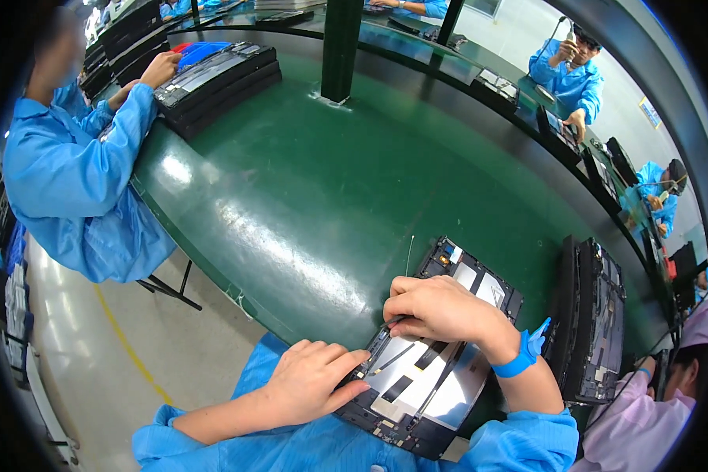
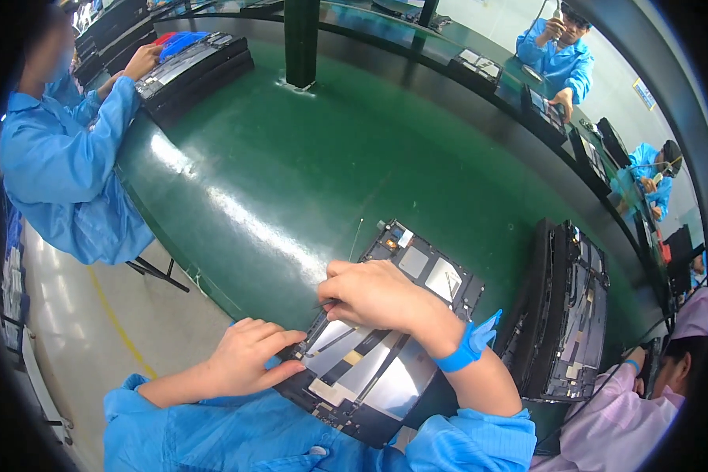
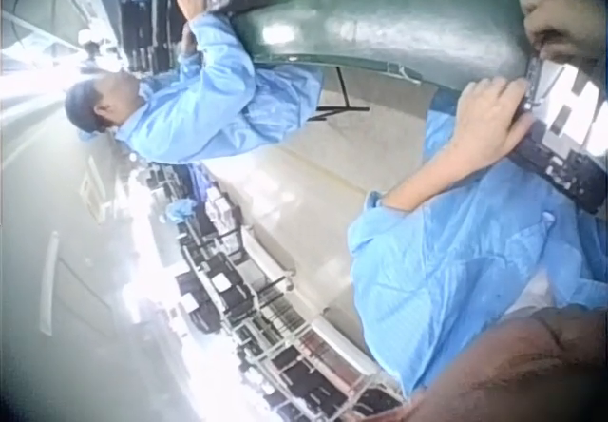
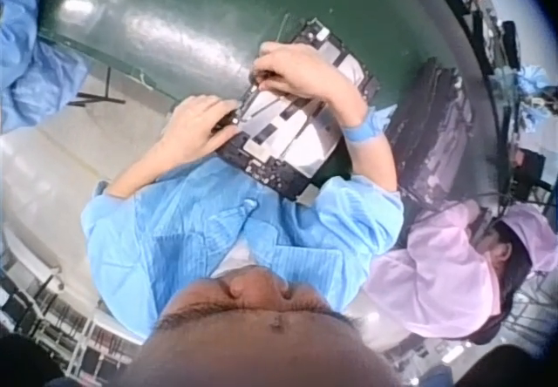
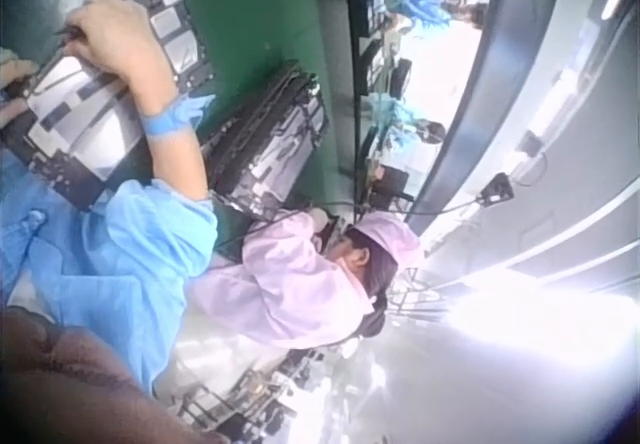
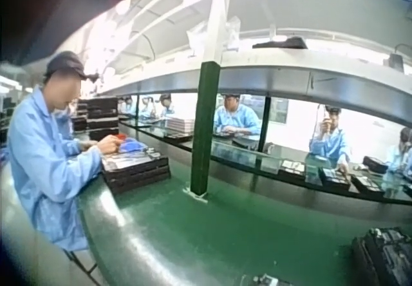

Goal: The person connects internal ribbon cables to a motherboard and assembles components inside a tablet chassis by hand on an assembly line.

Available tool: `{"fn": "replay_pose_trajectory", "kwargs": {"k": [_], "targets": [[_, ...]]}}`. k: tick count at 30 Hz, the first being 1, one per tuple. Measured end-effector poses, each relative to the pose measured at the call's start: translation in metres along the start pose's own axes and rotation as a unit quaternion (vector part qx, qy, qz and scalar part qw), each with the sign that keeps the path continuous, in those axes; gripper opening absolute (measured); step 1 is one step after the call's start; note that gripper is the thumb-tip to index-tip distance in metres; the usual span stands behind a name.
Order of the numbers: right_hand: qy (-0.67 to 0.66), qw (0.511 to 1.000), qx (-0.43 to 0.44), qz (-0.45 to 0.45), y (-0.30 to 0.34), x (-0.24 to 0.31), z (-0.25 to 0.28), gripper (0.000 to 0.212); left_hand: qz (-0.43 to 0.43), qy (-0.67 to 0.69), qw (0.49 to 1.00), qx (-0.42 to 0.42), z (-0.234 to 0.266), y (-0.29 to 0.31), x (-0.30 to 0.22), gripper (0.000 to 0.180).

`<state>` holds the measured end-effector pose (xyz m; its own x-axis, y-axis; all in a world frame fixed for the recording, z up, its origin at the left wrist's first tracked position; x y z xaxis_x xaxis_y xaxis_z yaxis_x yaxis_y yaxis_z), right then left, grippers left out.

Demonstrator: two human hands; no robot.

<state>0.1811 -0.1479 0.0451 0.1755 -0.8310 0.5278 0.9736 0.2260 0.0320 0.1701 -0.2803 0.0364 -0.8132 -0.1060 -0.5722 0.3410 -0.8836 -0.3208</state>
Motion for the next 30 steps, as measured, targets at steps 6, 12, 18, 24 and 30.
{"fn": "replay_pose_trajectory", "kwargs": {"k": [6,12,18,24,30], "targets": [[-0.011,1.0,-0.006,-0.005,0.01,0.01,0.0,0.014,-0.023,-0.041,0.999,0.005,-0.003,0.004,-0.001,0.032],[-0.122,0.991,-0.019,0.052,0.013,0.004,-0.013,0.013,-0.076,-0.079,0.994,-0.01,-0.006,0.006,-0.003,0.034],[-0.102,0.994,0.0,0.039,0.012,0.011,-0.012,0.011,-0.108,-0.096,0.989,-0.022,-0.005,0.006,-0.004,0.033],[-0.083,0.996,-0.043,0.009,0.011,0.008,-0.012,0.011,-0.156,-0.124,0.98,-0.005,-0.002,0.001,-0.008,0.032],[-0.102,0.991,-0.082,-0.016,0.01,0.002,-0.009,0.011,-0.18,-0.14,0.972,0.05,-0.005,-0.001,-0.013,0.032]]}}
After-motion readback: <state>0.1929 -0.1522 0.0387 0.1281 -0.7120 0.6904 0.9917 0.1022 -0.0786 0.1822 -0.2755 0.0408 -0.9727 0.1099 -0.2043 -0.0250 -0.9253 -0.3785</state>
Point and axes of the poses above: each hand's wrist, its own y-axis away from the middle knuckle, its own z-axis out of the back of the hand, x = y × z, the point moved 6 cm from there along -y, towards the middle knuckle, and after that the axes turned 8 degrees about -x, right-handed, at the moved point
